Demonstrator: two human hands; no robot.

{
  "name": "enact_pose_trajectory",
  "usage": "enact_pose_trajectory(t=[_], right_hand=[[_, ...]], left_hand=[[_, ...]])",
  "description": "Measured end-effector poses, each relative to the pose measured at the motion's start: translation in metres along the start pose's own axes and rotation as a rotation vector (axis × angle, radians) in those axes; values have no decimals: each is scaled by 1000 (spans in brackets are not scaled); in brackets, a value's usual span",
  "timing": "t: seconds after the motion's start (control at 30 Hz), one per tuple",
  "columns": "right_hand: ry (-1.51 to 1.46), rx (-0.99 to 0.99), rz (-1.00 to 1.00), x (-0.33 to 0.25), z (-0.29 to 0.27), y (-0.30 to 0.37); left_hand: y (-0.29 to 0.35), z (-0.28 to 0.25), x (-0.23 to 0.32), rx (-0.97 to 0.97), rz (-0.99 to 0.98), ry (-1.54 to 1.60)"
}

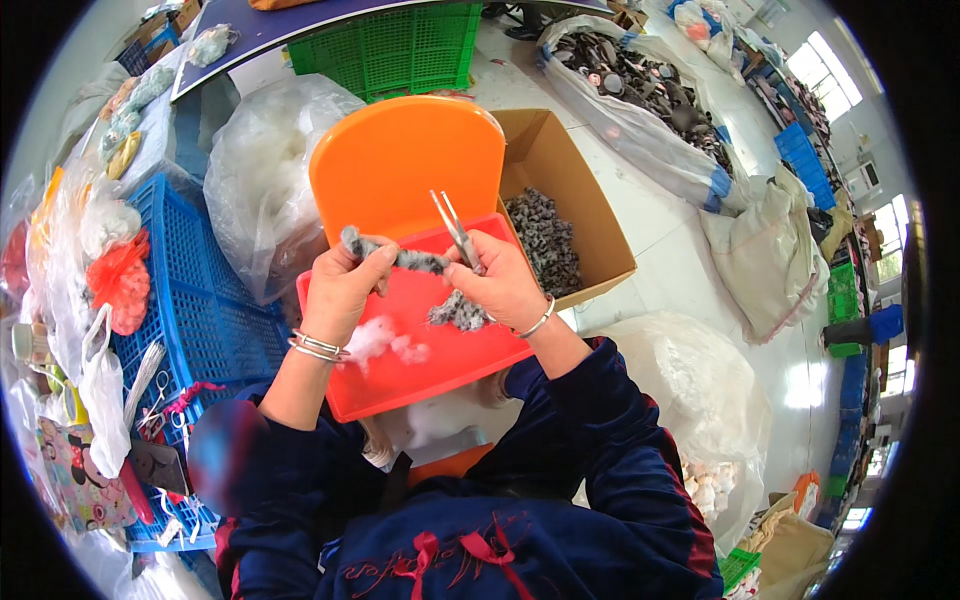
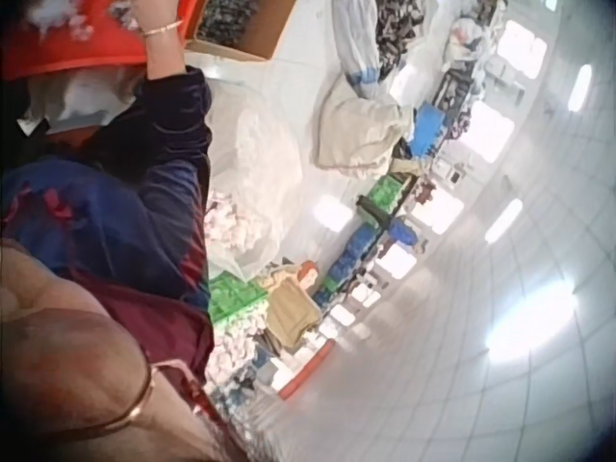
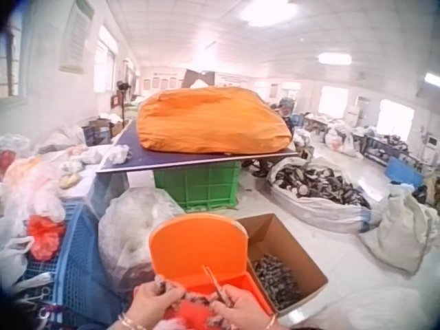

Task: The person uses a metal hook to push white polyester fiberfill into a small grey plush toy held in the left hand. The person repeatedly inserts the hook, pulls the filling, and adjusts the toy's shape while working over a red tray.

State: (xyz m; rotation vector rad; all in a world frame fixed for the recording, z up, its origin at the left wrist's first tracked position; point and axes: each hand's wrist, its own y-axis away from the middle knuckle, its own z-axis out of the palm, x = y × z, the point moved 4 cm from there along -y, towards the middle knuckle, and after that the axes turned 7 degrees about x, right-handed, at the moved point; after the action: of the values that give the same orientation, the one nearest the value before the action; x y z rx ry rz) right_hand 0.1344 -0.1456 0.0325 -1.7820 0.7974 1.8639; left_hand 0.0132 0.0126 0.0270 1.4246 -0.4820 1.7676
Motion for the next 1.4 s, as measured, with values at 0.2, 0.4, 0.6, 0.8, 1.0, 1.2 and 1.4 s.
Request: enact_pose_trajectory(t=[0.2, 0.4, 0.6, 0.8, 1.0, 1.2, 1.4], right_hand=[[-14, -159, 33, 3, 8, 2], [136, -175, -36, 15, 6, -1], [46, -158, 42, 2, 13, 7], [43, -133, 27, 9, 1, 2], [-143, 65, 48, 5, -14, 1], [-175, 164, 32, 0, -29, -2], [-241, 133, 8, 0, -38, 0]], left_hand=[[7, 12, 0, -170, -7, -212], [9, 17, -7, -216, -23, -309], [8, 11, -4, -149, -104, -367], [-1, 5, -2, -60, -66, -132], [-6, 5, 2, -29, -73, -88], [-7, 6, 0, -41, -124, -64], [-11, 3, -3, -62, -99, -66]])
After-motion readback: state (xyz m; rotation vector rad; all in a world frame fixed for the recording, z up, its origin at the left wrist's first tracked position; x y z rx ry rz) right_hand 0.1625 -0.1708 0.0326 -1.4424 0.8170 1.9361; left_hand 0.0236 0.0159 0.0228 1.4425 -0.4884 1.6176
